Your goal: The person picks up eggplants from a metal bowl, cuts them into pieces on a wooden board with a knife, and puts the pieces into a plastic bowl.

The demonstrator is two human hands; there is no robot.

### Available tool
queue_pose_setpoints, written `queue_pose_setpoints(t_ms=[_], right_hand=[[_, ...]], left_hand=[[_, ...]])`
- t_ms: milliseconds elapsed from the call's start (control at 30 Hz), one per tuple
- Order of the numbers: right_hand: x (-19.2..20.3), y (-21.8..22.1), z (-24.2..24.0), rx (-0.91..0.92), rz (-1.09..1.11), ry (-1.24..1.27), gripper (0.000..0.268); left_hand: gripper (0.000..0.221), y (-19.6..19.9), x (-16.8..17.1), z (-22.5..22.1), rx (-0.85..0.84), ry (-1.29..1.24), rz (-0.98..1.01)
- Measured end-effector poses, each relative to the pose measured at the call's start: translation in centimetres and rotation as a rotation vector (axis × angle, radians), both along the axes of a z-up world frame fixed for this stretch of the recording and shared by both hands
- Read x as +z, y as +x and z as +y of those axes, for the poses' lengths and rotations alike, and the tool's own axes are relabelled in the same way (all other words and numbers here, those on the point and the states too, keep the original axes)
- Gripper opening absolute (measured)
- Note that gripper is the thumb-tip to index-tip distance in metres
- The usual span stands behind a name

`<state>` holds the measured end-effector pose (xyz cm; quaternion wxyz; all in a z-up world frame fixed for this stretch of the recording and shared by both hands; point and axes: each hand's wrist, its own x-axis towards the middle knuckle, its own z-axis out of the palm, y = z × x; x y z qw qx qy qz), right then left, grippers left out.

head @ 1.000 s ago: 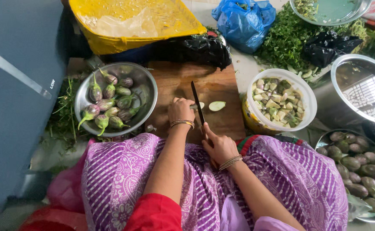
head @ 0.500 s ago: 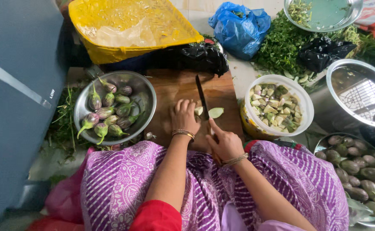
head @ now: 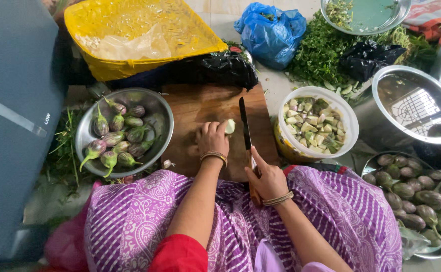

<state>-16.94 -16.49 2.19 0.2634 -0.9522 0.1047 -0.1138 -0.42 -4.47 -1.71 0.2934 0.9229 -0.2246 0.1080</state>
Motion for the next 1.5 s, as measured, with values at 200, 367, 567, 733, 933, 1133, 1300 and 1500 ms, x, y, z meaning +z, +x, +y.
queue_pose_setpoints(t_ms=[200,367,567,733,933,1133,1300,1500], right_hand=[[-0.4,-0.1,0.9,0.052,0.045,-0.045,0.073],[0.3,-0.7,0.9,0.053,0.025,-0.055,0.073],[0.5,-0.5,1.2,0.062,0.13,-0.105,0.071],[0.7,-0.4,1.2,0.046,0.203,-0.112,0.069],[0.5,1.3,0.3,0.074,0.318,-0.193,0.072],[-1.5,6.0,-1.8,0.116,0.32,-0.076,0.074],[-1.8,7.4,-1.3,0.114,0.32,-0.144,0.076],[-0.4,3.7,0.3,0.069,0.415,-0.275,0.078]], left_hand=[[0.04,-1.3,2.3,1.6,0.008,0.01,0.046],[0.035,-0.8,0.7,1.4,0.017,-0.069,0.044],[0.046,0.1,-0.4,1.1,-0.075,-0.078,-0.047],[0.062,0.9,-1.1,0.8,-0.091,-0.057,0.056],[0.051,1.1,-1.6,0.3,-0.107,0.005,0.089],[0.047,1.3,-1.8,-0.1,-0.098,-0.016,0.069],[0.052,0.9,-1.6,-0.1,-0.063,-0.027,0.059],[0.053,0.8,-1.6,0.6,-0.035,0.015,-0.008]])
